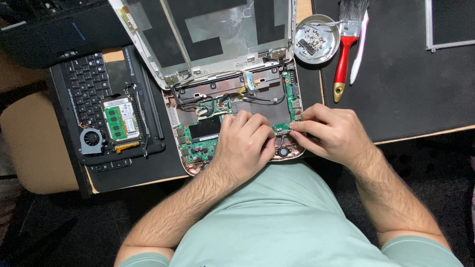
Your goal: The person uses a screwdriver to remove screws from a laptop's internal components, including the cooling fan and motherboard. They carefully disconnect ribbon cables and lift the motherboard out of the chassis, placing it on the desk.
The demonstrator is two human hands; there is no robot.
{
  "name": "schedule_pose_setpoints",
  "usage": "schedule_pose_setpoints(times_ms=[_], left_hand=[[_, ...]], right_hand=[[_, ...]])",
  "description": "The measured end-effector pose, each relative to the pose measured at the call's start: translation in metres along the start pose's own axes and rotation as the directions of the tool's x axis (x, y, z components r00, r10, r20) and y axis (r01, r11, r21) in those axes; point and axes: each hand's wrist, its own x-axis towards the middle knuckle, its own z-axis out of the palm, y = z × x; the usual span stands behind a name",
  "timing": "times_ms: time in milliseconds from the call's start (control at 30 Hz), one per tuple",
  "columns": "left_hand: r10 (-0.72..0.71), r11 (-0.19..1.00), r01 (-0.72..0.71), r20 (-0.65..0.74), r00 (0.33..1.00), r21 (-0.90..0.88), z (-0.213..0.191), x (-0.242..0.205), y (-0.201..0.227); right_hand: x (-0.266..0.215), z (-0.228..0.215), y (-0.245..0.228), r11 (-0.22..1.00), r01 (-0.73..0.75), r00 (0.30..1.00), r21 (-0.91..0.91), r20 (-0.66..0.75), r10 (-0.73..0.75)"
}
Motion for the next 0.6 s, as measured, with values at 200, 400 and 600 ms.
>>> schedule_pose_setpoints(times_ms=[200,400,600], left_hand=[[-0.016,0.999,0.014,0.066,0.998,0.035,-0.008,0.003,0.001],[-0.008,0.999,0.006,0.048,0.999,0.046,-0.005,0.003,0.001],[-0.016,0.999,0.013,0.066,0.998,0.047,-0.002,0.001,0.001]], right_hand=[[0.003,-0.015,-0.010,0.994,-0.052,0.998,-0.097,0.033,0.056],[0.011,-0.019,-0.017,0.985,-0.022,0.997,-0.169,0.065,0.033],[0.014,-0.021,-0.020,0.978,-0.013,0.997,-0.207,0.074,0.029]])
